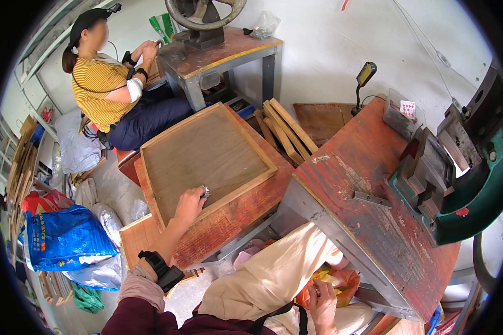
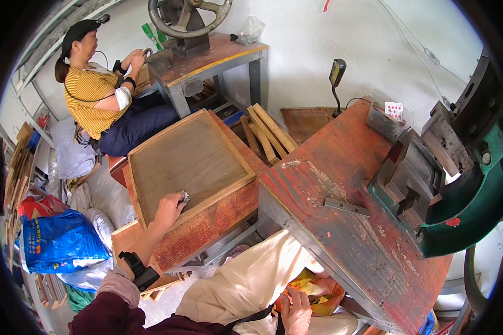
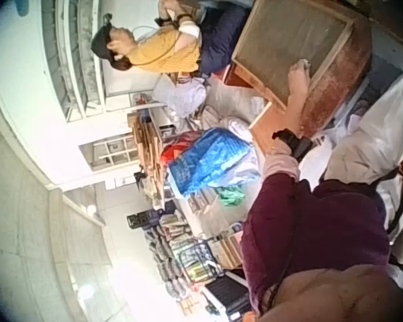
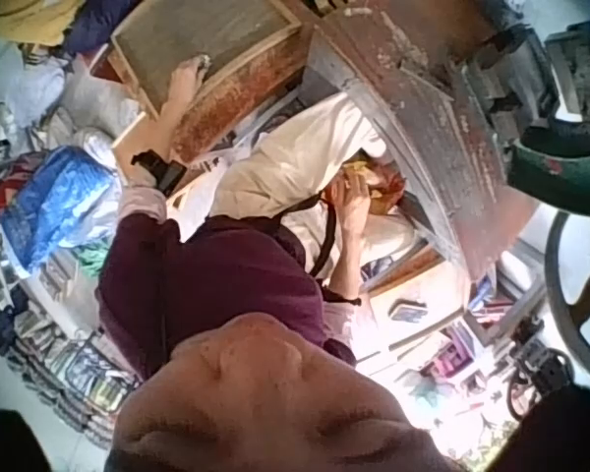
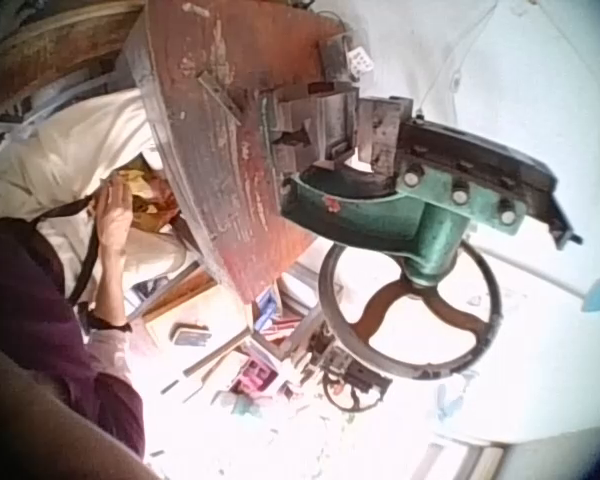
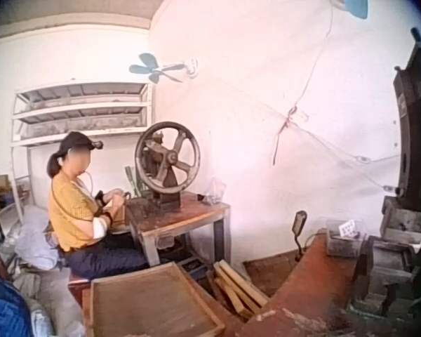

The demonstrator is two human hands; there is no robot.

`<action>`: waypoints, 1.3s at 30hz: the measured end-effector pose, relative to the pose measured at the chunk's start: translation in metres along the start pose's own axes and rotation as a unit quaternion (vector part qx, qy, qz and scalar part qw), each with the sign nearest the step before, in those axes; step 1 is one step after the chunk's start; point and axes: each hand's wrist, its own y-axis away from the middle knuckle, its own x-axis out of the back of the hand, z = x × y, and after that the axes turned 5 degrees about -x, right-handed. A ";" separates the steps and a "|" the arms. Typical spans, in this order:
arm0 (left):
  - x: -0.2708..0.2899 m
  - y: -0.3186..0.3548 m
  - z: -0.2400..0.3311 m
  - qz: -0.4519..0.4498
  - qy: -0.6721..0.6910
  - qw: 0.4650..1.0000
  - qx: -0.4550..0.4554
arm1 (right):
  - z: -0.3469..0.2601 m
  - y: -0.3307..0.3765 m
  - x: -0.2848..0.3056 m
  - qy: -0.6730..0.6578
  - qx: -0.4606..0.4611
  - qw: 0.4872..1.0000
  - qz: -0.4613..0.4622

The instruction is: Using a manual fly press to stamp or shape small parts in a workshop environment.

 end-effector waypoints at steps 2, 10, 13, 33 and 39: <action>0.003 0.000 0.002 -0.006 0.010 1.000 -0.005 | -0.001 0.000 0.000 -0.002 -0.006 1.000 -0.002; 0.007 0.002 0.005 -0.010 -0.033 0.999 0.005 | -0.001 0.002 -0.002 -0.004 -0.014 1.000 -0.005; 0.007 0.001 0.008 -0.034 -0.074 0.997 0.001 | 0.000 0.003 -0.001 0.005 -0.007 1.000 0.002; -0.004 0.008 -0.012 0.000 -0.048 0.994 0.103 | -0.002 0.002 -0.004 0.005 -0.002 1.000 -0.003; 0.003 0.004 -0.003 -0.019 -0.015 0.994 0.110 | -0.002 0.002 -0.004 0.005 -0.004 1.000 -0.006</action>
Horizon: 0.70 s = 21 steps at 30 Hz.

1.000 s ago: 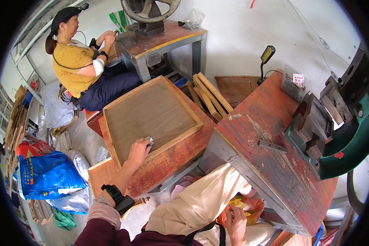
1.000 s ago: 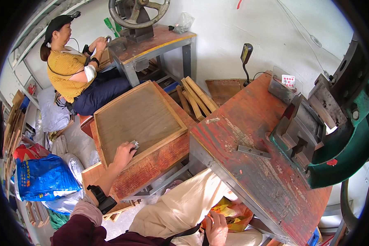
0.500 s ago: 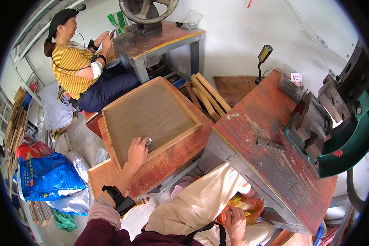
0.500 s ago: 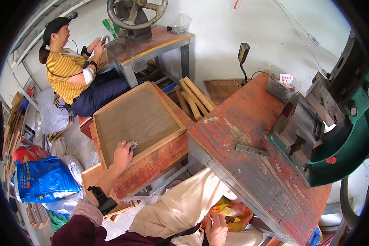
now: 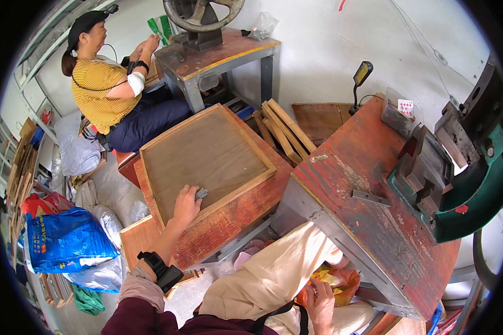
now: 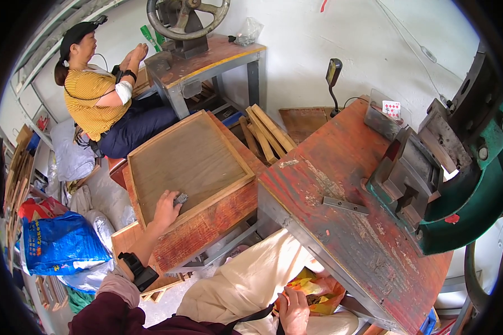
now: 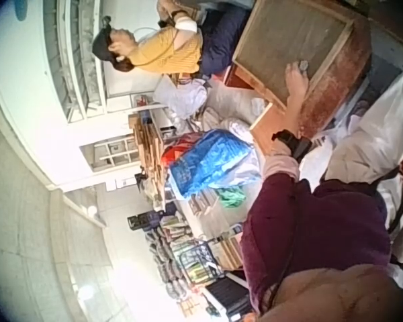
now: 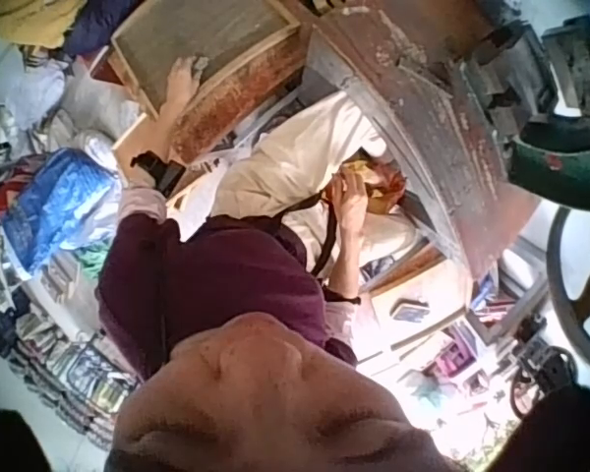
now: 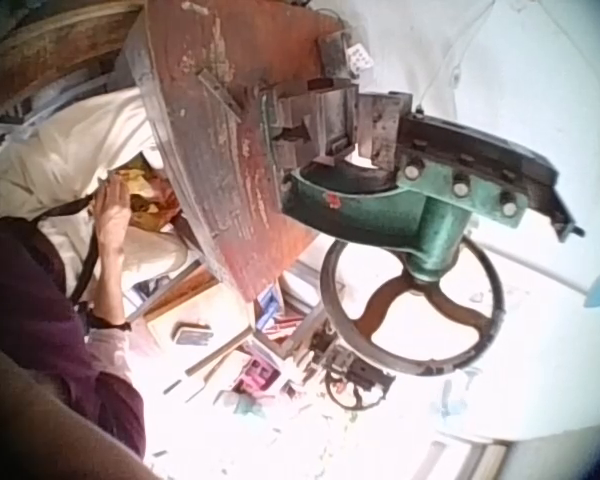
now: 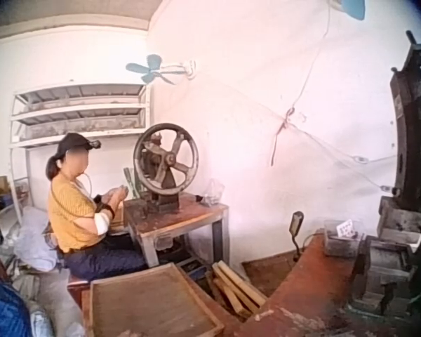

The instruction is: Using a manual fly press to stamp or shape small parts in a workshop environment.

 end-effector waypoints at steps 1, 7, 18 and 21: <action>0.000 0.001 -0.001 0.006 0.003 1.000 -0.007 | 0.000 0.000 0.000 0.000 0.000 1.000 0.000; -0.004 0.002 -0.004 -0.003 -0.005 1.000 -0.027 | 0.000 0.001 0.000 0.003 0.002 1.000 0.004; -0.014 -0.004 -0.010 -0.003 -0.041 0.999 -0.026 | 0.001 0.003 0.002 0.007 0.008 1.000 0.013; -0.015 -0.009 -0.018 -0.018 -0.034 0.999 -0.006 | 0.003 0.002 0.003 0.007 0.006 1.000 0.012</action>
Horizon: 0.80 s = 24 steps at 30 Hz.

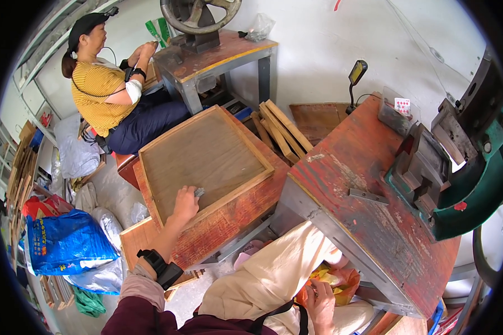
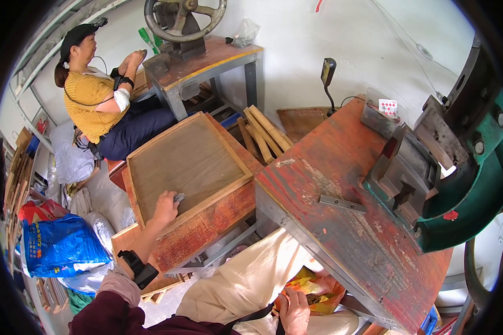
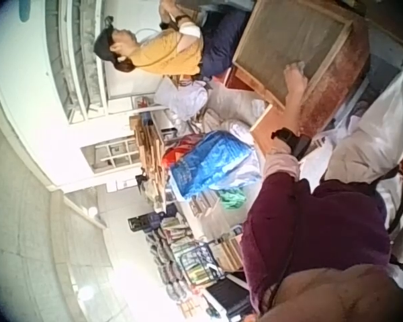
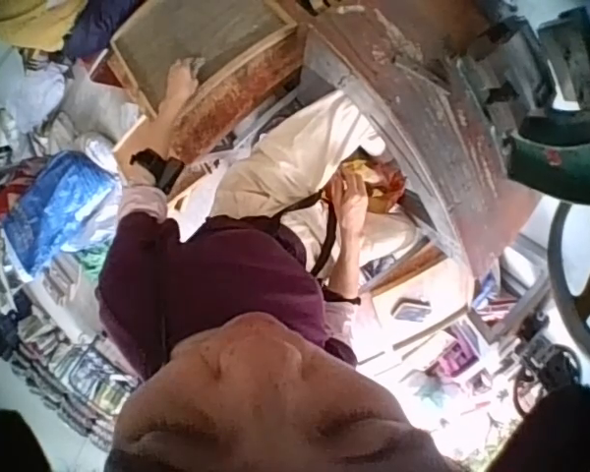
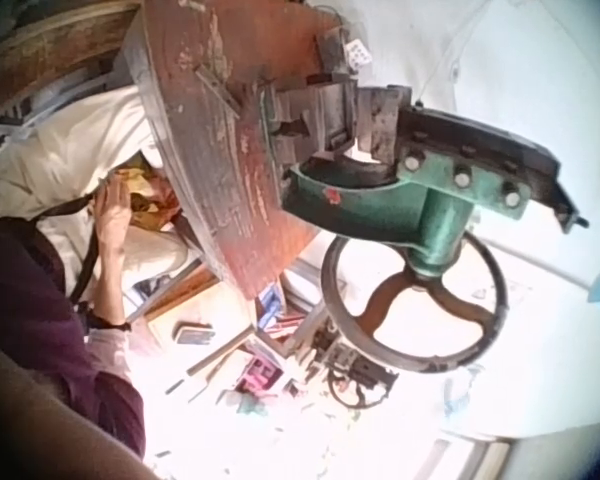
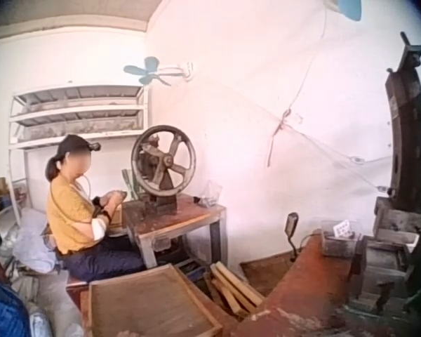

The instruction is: Using a manual fly press to stamp or shape small parts in a workshop environment.

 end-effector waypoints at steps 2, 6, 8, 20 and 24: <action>0.004 -0.004 -0.003 -0.011 0.008 1.000 0.012 | 0.007 0.000 -0.001 0.006 0.003 1.000 0.004; 0.025 -0.009 0.004 -0.040 0.073 0.995 0.061 | 0.007 0.001 0.001 0.012 -0.007 1.000 0.011; 0.044 -0.014 0.016 -0.050 0.094 0.991 0.078 | 0.003 0.001 0.003 0.007 -0.019 1.000 0.010; 0.132 -0.018 0.246 -0.123 0.218 0.896 -0.367 | 0.002 -0.005 0.047 -0.034 -0.004 0.996 0.088; 0.110 -0.010 0.328 -0.149 0.221 0.790 -0.551 | -0.016 -0.016 0.087 0.015 0.033 0.985 0.168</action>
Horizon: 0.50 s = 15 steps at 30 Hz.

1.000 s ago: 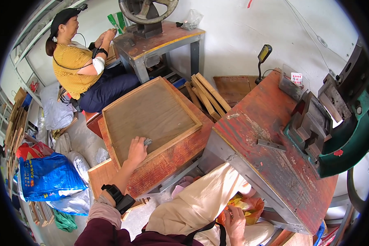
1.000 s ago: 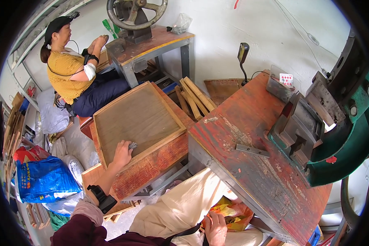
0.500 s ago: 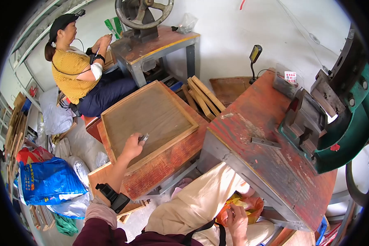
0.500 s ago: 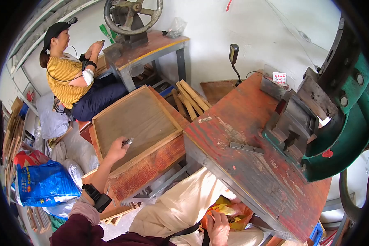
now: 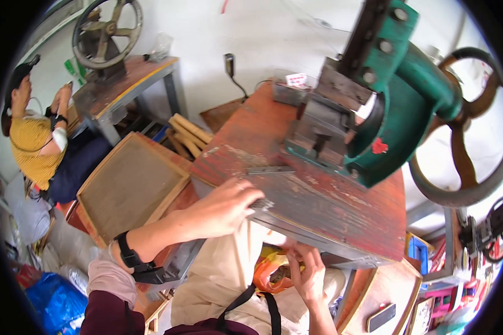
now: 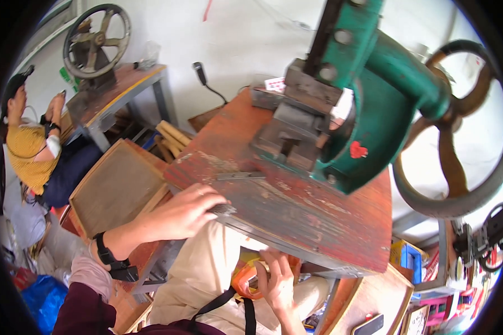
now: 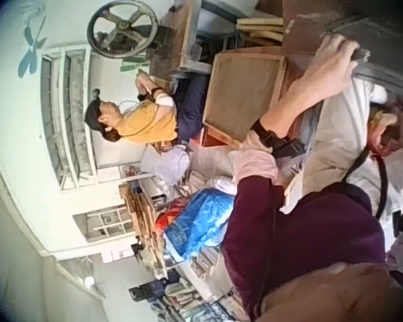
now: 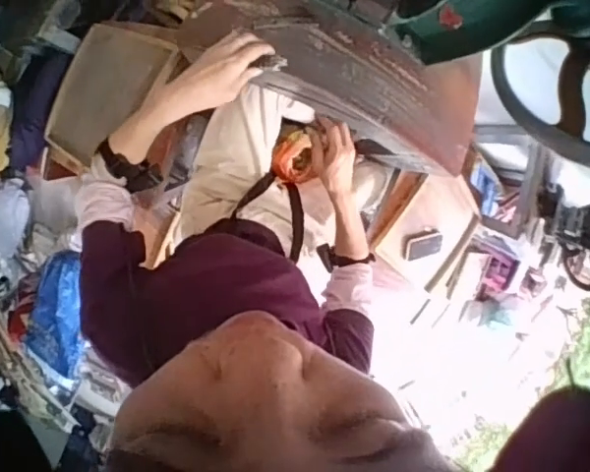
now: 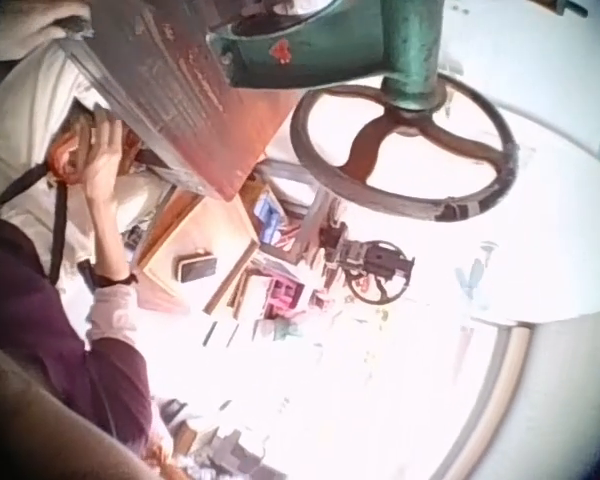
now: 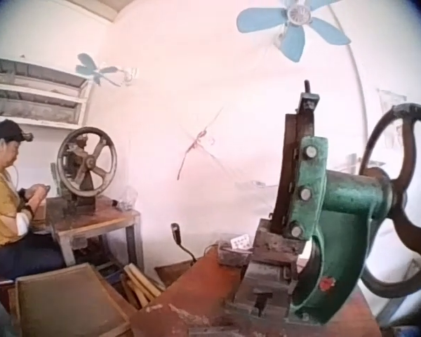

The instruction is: Using a manual fly press to stamp or shape small parts in a workshop environment.

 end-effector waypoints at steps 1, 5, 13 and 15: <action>-0.016 -0.016 0.001 0.001 -0.006 0.998 -0.055 | 0.000 -0.004 0.007 0.018 0.016 0.999 0.032; -0.053 -0.068 0.011 -0.085 -0.043 0.986 -0.136 | -0.016 -0.041 0.041 0.043 0.033 0.993 0.108; -0.077 -0.089 -0.002 -0.056 0.006 0.990 -0.133 | 0.020 -0.080 0.043 0.077 0.005 0.994 0.071; -0.078 -0.086 -0.003 -0.006 0.048 0.991 -0.122 | 0.019 -0.082 0.039 0.026 0.002 0.997 0.068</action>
